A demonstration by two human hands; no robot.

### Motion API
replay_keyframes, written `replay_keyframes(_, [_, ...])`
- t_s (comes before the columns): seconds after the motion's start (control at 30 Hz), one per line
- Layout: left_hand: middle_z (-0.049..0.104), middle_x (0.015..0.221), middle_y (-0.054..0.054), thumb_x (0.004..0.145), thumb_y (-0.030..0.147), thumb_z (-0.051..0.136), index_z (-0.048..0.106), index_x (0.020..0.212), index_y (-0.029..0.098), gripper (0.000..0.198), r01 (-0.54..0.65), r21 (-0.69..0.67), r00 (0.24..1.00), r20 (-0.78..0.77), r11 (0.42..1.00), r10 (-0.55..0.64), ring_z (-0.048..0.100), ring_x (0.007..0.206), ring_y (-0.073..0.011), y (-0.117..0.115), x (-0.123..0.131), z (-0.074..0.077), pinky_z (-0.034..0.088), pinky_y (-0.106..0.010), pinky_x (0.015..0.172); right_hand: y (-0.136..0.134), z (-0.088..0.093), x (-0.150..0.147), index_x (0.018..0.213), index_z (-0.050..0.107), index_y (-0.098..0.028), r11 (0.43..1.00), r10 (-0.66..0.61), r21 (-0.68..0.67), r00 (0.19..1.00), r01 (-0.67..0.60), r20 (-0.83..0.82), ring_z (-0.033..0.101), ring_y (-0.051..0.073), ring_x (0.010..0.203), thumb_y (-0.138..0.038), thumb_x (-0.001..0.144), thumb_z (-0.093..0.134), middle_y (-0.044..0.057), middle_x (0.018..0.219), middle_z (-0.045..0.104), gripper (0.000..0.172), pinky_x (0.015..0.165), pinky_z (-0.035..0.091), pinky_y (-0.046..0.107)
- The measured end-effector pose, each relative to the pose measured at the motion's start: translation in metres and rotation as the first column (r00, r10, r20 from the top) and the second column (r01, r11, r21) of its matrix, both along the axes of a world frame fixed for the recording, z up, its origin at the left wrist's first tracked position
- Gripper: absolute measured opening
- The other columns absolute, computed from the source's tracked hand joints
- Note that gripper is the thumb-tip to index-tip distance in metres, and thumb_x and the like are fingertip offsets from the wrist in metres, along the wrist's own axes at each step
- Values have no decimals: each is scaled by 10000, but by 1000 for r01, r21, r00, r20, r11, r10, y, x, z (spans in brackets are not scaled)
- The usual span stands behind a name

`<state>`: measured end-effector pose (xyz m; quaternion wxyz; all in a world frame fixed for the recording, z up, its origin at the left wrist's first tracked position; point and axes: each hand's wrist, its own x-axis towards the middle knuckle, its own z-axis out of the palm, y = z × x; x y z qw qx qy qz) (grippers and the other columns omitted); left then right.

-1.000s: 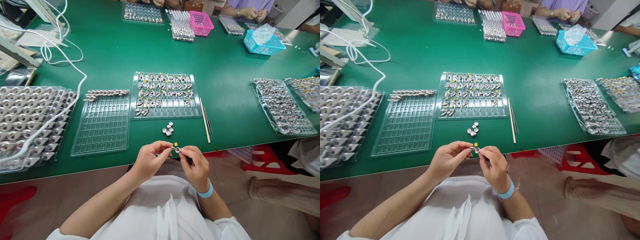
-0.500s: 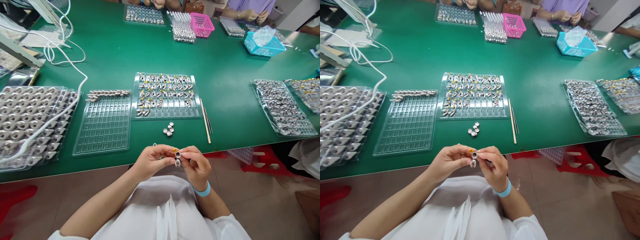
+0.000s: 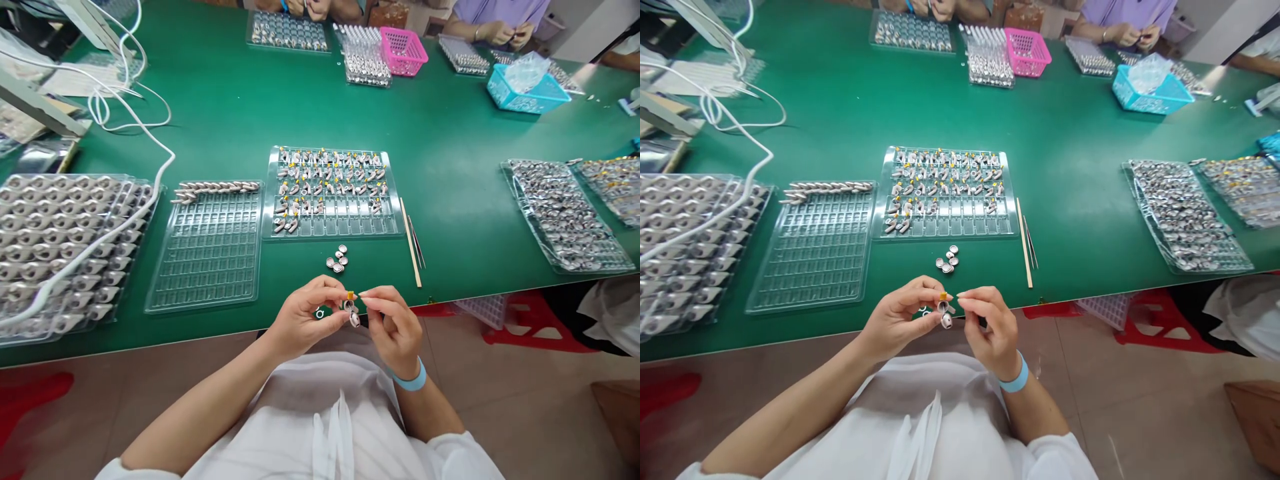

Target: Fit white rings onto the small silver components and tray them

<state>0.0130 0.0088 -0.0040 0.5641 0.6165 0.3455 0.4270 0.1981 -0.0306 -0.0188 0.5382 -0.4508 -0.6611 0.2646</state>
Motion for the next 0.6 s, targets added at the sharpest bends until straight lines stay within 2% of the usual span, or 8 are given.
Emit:
replay_keyframes(0.1, [644,830,-61,811,167,685,728,997,179,191,5,64,993,-121,998,3,612,754,-150,1,-3,2,523,-273,686,3,9,5,1167,623,-254,997,33,-62,999,-35,-23,637,192,915,-81,878,570,72,1030,647,340,763,575,371])
replay_keyframes(0.23, [712,765,-46,838,156,654,718,1043,174,214,70,54,979,-198,996,-58,648,714,-146,-1,-3,4,517,-276,713,10,19,6,1207,600,-264,990,134,-41,990,-132,50,614,173,861,-102,867,615,52,971,627,377,733,566,345])
replay_keyframes(0.43, [763,846,-56,865,168,605,722,1061,168,228,93,-101,977,-181,991,-110,705,763,-160,-3,-2,6,552,-260,724,14,22,5,1049,618,-240,988,148,-54,981,-142,122,619,162,843,-88,879,583,42,927,626,231,730,558,330])
replay_keyframes(0.6, [772,883,-70,827,214,652,721,1066,158,255,26,-270,988,-137,963,-65,720,817,-192,-5,2,6,581,-302,775,11,18,2,967,599,-216,992,123,-55,982,-116,146,623,177,837,-115,865,586,52,897,624,144,729,558,349])
